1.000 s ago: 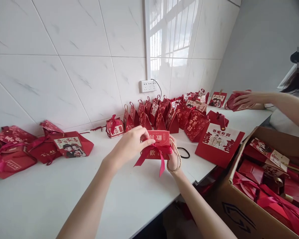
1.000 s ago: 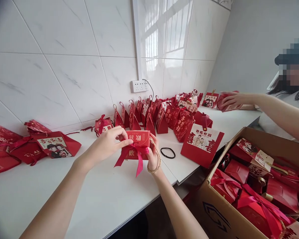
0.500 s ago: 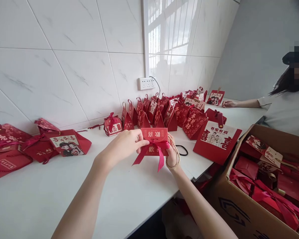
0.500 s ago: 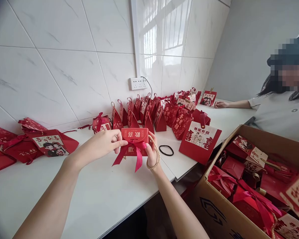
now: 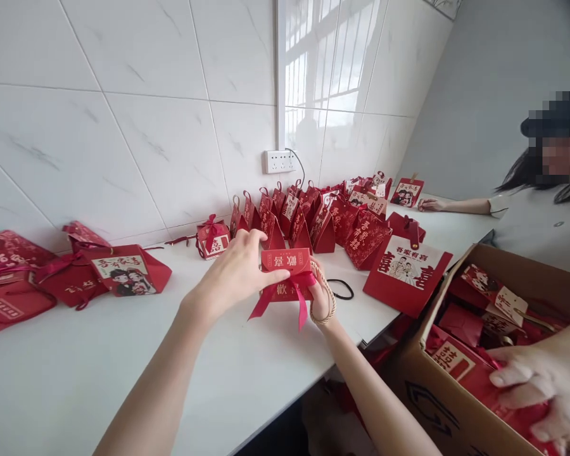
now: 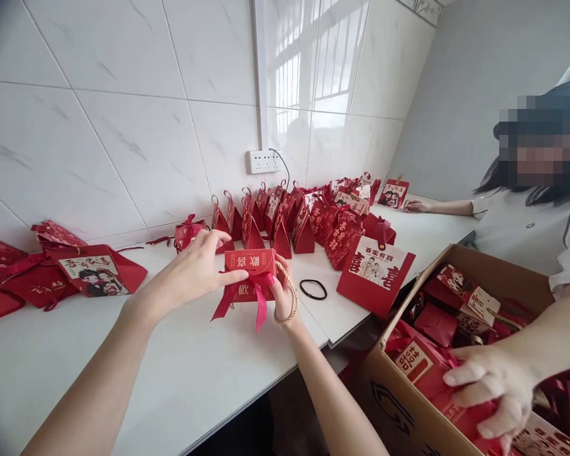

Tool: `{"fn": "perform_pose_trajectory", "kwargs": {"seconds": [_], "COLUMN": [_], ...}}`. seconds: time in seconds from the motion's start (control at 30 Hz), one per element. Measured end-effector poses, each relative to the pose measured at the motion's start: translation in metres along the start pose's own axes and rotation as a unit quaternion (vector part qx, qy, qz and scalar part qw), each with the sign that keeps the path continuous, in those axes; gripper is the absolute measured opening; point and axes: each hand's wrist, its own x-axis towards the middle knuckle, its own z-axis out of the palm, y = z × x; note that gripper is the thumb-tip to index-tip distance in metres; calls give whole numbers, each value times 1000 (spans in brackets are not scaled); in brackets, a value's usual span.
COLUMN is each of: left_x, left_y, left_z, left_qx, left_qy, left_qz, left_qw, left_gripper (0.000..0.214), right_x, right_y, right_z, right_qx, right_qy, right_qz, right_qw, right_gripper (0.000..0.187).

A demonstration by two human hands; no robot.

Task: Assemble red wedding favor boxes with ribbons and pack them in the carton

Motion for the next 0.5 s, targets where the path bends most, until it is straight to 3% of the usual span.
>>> {"fn": "perform_pose_trajectory", "kwargs": {"seconds": [0.17, 0.37, 0.5], "left_x": [4, 9, 16], "left_y": [-4, -5, -10], "left_z": [12, 20, 32], "left_qx": [-47, -76, -79], "left_qy": [-68, -108, -103], "left_qz": [60, 19, 3], "left_qw": [995, 991, 992], "left_gripper": [76, 41, 37], "right_x": [-1, -1, 1], "right_y": [-1, 7, 19], "right_z": [2, 4, 7], "right_qx": [20, 70, 63], "right_qy": [3, -15, -12], "right_qz": [-12, 60, 92], "right_qw": [1000, 996, 994], "right_gripper": [44, 40, 36]}}
